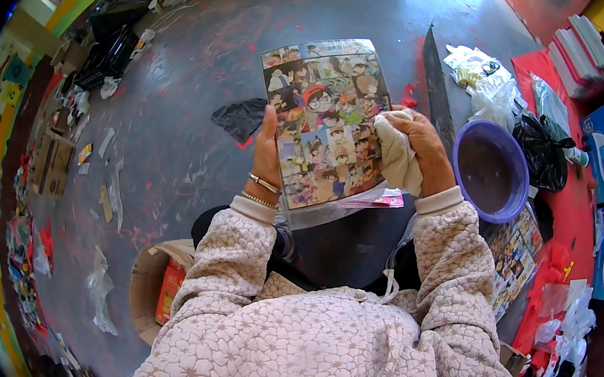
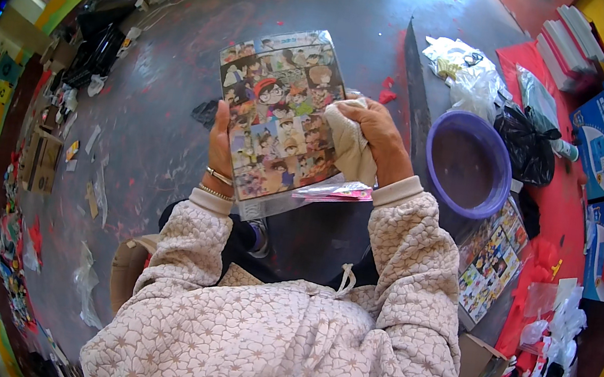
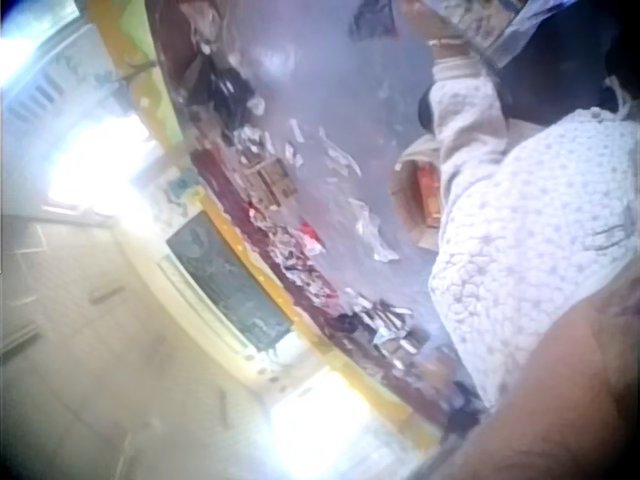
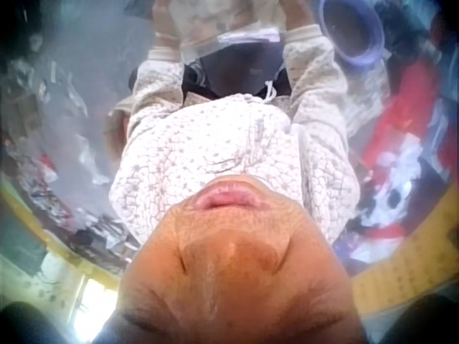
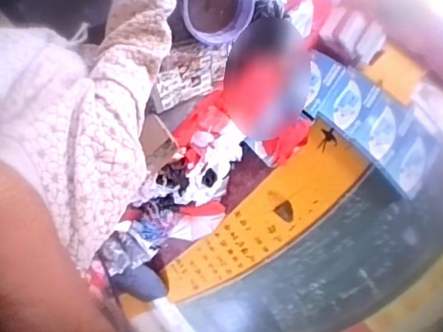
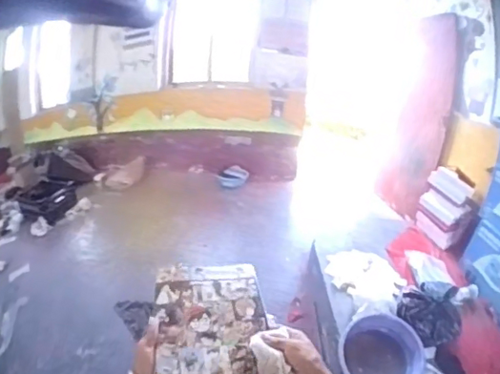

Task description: The person sits on the floor and wraps small printed cards in clear plastic sleeves. They wipe the cards with a cloth, insert them into sleeves, and place yellow paper inside the packaging. The person stacks the finished items on a nearby surface.

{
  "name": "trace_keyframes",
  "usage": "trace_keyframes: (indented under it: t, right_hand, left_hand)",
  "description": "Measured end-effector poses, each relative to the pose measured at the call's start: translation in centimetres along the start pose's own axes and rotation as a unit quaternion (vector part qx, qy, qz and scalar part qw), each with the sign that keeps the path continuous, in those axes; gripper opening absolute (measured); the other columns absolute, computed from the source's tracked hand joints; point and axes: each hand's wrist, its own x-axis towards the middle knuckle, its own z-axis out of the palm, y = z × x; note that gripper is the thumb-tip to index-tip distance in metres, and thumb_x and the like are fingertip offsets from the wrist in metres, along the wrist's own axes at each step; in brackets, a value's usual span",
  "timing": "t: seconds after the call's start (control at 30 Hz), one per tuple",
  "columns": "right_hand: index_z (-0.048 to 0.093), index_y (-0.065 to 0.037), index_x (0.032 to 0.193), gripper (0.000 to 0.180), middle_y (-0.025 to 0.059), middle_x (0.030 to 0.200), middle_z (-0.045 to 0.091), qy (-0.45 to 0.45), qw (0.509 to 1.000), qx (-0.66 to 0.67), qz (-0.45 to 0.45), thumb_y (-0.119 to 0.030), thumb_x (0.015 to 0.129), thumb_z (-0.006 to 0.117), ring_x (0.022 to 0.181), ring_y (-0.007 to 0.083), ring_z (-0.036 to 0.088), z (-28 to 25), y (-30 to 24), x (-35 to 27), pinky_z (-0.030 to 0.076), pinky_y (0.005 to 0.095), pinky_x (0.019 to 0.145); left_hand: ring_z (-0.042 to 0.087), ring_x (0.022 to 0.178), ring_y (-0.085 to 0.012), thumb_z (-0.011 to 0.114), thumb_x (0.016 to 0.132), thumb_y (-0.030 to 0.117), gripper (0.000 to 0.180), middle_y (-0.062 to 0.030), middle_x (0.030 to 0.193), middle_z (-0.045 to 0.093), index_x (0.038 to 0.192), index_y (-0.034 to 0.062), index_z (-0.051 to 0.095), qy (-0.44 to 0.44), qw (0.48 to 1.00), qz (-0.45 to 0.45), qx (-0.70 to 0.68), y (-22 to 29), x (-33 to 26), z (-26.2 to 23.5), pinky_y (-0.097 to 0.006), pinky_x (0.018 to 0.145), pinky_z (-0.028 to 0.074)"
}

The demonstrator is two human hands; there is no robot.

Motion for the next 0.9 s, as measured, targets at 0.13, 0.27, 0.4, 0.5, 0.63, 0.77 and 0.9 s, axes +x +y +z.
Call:
trace_keyframes:
  t: [0.13,0.27,0.4,0.5,0.63,0.77,0.9]
  right_hand:
    - [0.055,-0.001,0.091,0.012,0.0068,0.075,0.060,0.051,0.997,-0.024,-0.048,-0.006,0.080,0.057,0.062,0.0131,0.059,-0.7,-0.8,0.3,0.050,0.0248,0.054]
    - [0.054,-0.001,0.091,0.011,0.0069,0.075,0.060,0.042,0.995,-0.052,-0.071,-0.004,0.080,0.055,0.062,0.0128,0.059,-1.1,-0.8,0.8,0.050,0.0244,0.054]
    - [0.054,-0.001,0.091,0.011,0.0068,0.076,0.060,0.015,0.995,-0.025,-0.098,-0.004,0.080,0.056,0.063,0.0127,0.060,-1.2,-1.2,0.8,0.051,0.0243,0.054]
    - [0.054,-0.002,0.092,0.012,0.0078,0.080,0.062,-0.001,0.994,-0.016,-0.108,-0.002,0.080,0.056,0.066,0.0141,0.061,-1.2,-1.4,0.6,0.052,0.0265,0.059]
    - [0.054,-0.001,0.091,0.010,0.0085,0.079,0.062,-0.025,0.991,-0.016,-0.134,-0.002,0.080,0.054,0.065,0.0131,0.061,-0.8,-1.7,0.0,0.052,0.0246,0.058]
    - [0.054,-0.001,0.091,0.012,0.0081,0.079,0.062,-0.026,0.991,-0.009,-0.132,-0.002,0.080,0.055,0.065,0.0125,0.061,-0.6,-1.9,-0.1,0.052,0.0244,0.058]
    - [0.056,0.000,0.090,0.012,0.0075,0.079,0.062,-0.007,0.991,-0.040,-0.129,-0.005,0.079,0.058,0.066,0.0129,0.060,-1.2,-1.2,0.3,0.050,0.0245,0.058]
  left_hand:
    - [0.047,0.110,-0.0305,0.046,0.084,0.047,0.066,-0.0167,0.124,0.044,0.128,0.0005,0.031,-0.012,0.999,-0.032,-0.033,-1.9,-1.5,-0.5,-0.044,0.091,0.040]
    - [0.051,0.106,-0.0294,0.051,0.084,0.022,0.049,-0.0166,0.121,0.047,0.125,-0.0006,0.035,0.041,0.994,-0.091,0.048,-3.1,-1.9,-2.1,-0.043,0.090,0.042]
    - [0.054,0.101,-0.0279,0.050,0.082,0.007,0.043,-0.0159,0.117,0.050,0.122,-0.0010,0.037,0.077,0.987,-0.121,0.072,-2.7,-1.3,-2.2,-0.041,0.087,0.045]
    - [0.056,0.097,-0.0273,0.057,0.076,0.001,0.032,-0.0150,0.108,0.055,0.106,-0.0004,0.048,0.017,0.933,-0.004,0.359,-2.6,-2.0,-1.9,-0.038,0.085,0.046]
    - [0.058,0.094,-0.0268,0.068,0.064,-0.004,0.019,-0.0143,0.097,0.061,0.080,0.0000,0.060,-0.109,0.683,0.198,0.694,-1.7,-2.4,-2.4,-0.035,0.083,0.045]
    - [0.058,0.094,-0.0278,0.067,0.068,0.003,0.025,-0.0148,0.102,0.059,0.091,0.0012,0.058,-0.069,0.815,0.136,0.559,-1.9,-2.3,-0.9,-0.036,0.084,0.045]
    - [0.057,0.097,-0.0286,0.056,0.081,0.016,0.036,-0.0145,0.110,0.055,0.114,0.0033,0.047,0.049,0.985,-0.027,0.164,-2.4,-2.0,0.4,-0.039,0.085,0.046]
